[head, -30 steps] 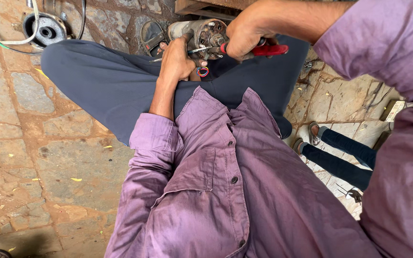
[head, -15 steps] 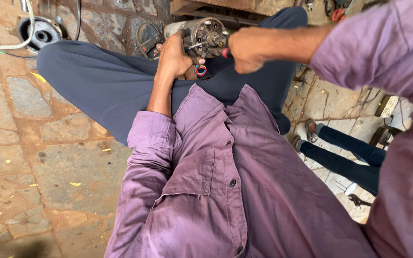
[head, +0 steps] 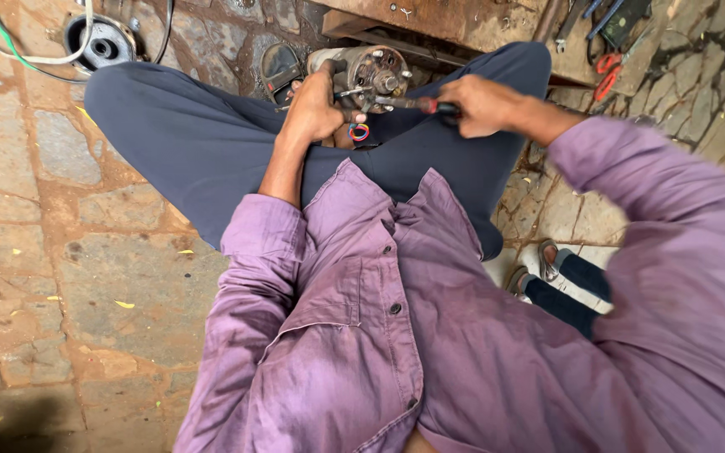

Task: The person disassembles and repairs an electric motor by hand, using pliers and a screwdriver to manipulate internal wires and components on a workbench.

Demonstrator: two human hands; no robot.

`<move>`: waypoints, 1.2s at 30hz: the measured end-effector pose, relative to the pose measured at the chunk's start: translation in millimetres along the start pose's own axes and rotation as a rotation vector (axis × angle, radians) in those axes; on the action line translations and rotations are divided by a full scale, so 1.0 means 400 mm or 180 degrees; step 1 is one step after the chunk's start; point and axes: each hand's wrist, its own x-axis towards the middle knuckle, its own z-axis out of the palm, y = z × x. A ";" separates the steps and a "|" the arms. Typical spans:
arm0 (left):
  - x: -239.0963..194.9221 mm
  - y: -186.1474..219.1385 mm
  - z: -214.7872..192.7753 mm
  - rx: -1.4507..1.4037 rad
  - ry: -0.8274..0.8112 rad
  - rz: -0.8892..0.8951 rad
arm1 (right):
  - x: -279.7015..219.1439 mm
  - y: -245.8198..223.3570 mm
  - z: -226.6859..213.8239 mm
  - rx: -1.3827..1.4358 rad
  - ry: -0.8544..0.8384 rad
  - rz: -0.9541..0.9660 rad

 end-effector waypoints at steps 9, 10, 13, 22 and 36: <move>-0.012 0.090 -0.037 -0.0435 -0.0458 -0.0981 | -0.050 0.008 0.074 0.0962 0.1139 -0.0674; -0.013 0.089 -0.041 -0.0279 -0.0465 -0.0812 | -0.072 0.008 0.071 0.1165 0.1274 -0.0652; -0.008 0.073 -0.053 0.0378 -0.0028 0.0129 | -0.131 0.035 0.082 0.1550 0.2007 -0.0487; -0.009 0.032 -0.030 -0.0315 0.0269 0.0055 | 0.070 0.353 0.108 0.2488 0.3171 0.1896; -0.014 -0.003 -0.043 -0.0616 0.0344 -0.0647 | 0.231 0.503 0.076 0.1423 0.4056 0.2248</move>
